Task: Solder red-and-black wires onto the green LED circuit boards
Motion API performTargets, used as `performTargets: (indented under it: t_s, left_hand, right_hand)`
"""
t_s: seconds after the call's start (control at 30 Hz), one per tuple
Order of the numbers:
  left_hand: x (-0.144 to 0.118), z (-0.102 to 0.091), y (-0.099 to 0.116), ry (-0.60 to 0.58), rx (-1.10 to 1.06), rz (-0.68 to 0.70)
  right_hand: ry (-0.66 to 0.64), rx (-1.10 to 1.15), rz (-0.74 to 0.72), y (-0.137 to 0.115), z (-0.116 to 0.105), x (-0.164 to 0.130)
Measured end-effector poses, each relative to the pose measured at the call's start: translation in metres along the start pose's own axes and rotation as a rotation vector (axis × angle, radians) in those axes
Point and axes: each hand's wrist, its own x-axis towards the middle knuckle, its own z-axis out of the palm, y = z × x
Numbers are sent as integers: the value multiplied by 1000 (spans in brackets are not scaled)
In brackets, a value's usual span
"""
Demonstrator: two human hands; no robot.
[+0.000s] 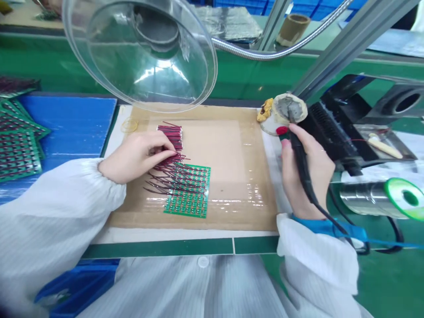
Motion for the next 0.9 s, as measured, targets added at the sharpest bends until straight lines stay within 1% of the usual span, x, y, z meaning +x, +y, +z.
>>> performTargets:
  t_s: [0.03, 0.1, 0.17, 0.2, 0.27, 0.37, 0.47, 0.53, 0.6, 0.67, 0.77, 0.9]
  left_hand:
    - [-3, 0, 0, 22, -33, -5]
    - [-9, 1, 2, 73, -84, -15]
    - [-15, 3, 5, 129, -109, -21]
    - [-17, 3, 6, 155, -115, -24]
    - [-20, 4, 8, 197, -114, -25]
    - [-24, 6, 8, 246, -66, 0]
    - [-28, 9, 5, 290, 61, 73]
    - [-31, 11, 2, 318, 162, 134]
    - [-33, 12, 1, 330, 213, 171]
    - [-34, 12, 0, 322, 196, 161]
    - [-34, 9, 2, 315, 130, 92]
    - [-34, 4, 8, 360, 45, 31]
  right_hand:
    - [-26, 24, 34, 0, 0, 0]
    - [42, 148, 89, -7, 0, -2]
    - [154, 286, 123, -19, -1, -7]
    - [186, 351, 132, -27, -1, -11]
    - [228, 464, 144, -42, -1, -19]
    - [253, 609, 179, -61, 0, -36]
    - [184, 697, 267, -71, 1, -53]
    - [115, 733, 318, -73, 1, -61]
    - [75, 769, 348, -73, 2, -66]
    - [61, 805, 365, -73, 3, -68]
    - [44, 873, 399, -74, 3, -68]
    - [19, 944, 484, -76, 3, -68]
